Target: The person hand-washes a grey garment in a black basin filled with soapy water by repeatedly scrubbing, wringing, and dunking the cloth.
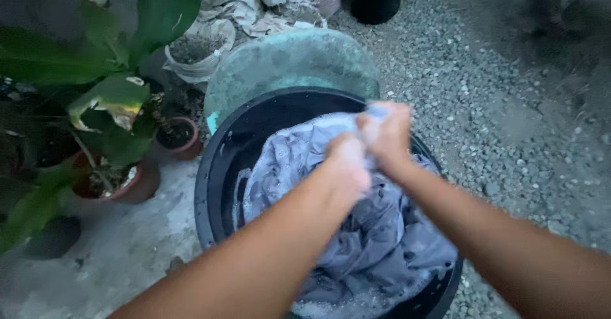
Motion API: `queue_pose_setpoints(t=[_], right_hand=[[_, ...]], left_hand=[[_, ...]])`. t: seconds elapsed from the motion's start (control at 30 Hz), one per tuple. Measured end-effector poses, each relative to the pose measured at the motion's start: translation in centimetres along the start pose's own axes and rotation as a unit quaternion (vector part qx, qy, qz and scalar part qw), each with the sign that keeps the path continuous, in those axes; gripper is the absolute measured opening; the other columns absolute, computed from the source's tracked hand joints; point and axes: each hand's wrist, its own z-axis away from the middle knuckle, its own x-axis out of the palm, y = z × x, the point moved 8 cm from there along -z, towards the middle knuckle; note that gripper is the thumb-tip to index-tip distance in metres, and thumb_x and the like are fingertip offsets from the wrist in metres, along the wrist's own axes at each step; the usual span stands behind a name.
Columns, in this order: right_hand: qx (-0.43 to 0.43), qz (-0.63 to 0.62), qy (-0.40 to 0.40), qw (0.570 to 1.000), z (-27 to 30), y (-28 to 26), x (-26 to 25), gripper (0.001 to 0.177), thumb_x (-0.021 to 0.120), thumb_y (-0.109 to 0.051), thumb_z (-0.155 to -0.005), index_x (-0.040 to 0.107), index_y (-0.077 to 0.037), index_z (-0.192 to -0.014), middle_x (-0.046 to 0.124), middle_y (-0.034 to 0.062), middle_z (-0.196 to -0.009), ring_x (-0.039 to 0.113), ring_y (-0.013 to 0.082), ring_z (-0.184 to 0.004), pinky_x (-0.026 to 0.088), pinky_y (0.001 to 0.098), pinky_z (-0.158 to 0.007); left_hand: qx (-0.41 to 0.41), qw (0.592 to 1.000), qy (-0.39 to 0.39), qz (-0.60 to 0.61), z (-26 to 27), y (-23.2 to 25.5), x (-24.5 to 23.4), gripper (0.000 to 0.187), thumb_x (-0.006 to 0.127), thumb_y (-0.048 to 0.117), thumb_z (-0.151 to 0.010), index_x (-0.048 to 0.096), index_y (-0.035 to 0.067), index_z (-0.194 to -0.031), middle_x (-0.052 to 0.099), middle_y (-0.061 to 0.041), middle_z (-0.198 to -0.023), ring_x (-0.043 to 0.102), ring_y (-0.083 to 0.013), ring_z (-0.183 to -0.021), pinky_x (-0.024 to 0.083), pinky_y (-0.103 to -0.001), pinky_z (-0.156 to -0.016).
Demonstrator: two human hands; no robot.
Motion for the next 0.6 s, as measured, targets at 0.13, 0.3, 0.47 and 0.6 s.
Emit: queue_pose_setpoints(t=[0.13, 0.3, 0.47, 0.6], right_hand=[[0.026, -0.06, -0.01, 0.998, 0.0, -0.1, -1.0, 0.018, 0.072, -0.013, -0.068, 0.055, -0.006, -0.07, 0.054, -0.0024, -0.064, 0.051, 0.009, -0.058, 0.043, 0.032, -0.053], [0.012, -0.177, -0.078, 0.981, 2.6, -6.5, 0.4, 0.027, 0.071, -0.01, -0.078, 0.052, -0.004, -0.06, 0.049, 0.0013, -0.057, 0.045, 0.0105, -0.055, 0.038, 0.0344, -0.052], [0.009, -0.106, -0.024, 0.994, 0.5, -2.4, -0.8, 0.018, 0.072, -0.012, -0.07, 0.057, -0.003, -0.069, 0.053, -0.0049, -0.063, 0.05, 0.0092, -0.056, 0.042, 0.0333, -0.051], [0.007, -0.024, 0.008, 1.0, 0.1, -0.6, -1.7, 0.02, 0.077, -0.013, -0.067, 0.059, -0.006, -0.069, 0.057, -0.005, -0.062, 0.054, 0.0106, -0.055, 0.046, 0.0335, -0.052]], left_hand=[[0.004, 1.0, 0.024, -0.011, -0.1, 0.0, 0.3, 0.037, 0.051, 0.038, -0.093, 0.059, 0.012, -0.119, 0.067, -0.011, -0.115, 0.064, -0.0265, -0.107, 0.049, -0.047, -0.099], [-0.004, 0.987, -0.149, 0.062, 0.5, 2.1, 0.4, 0.036, 0.051, 0.037, -0.094, 0.06, 0.012, -0.118, 0.067, -0.011, -0.114, 0.064, -0.0264, -0.105, 0.049, -0.047, -0.098], [-0.011, 1.0, -0.004, -0.012, -0.1, 0.4, 0.0, 0.035, 0.05, 0.036, -0.094, 0.06, 0.011, -0.116, 0.067, -0.011, -0.112, 0.065, -0.0263, -0.104, 0.05, -0.047, -0.096], [-0.01, 0.999, 0.036, -0.018, -0.1, -0.4, -0.5, 0.033, 0.05, 0.035, -0.094, 0.061, 0.011, -0.115, 0.067, -0.011, -0.111, 0.065, -0.0262, -0.103, 0.05, -0.047, -0.095]])
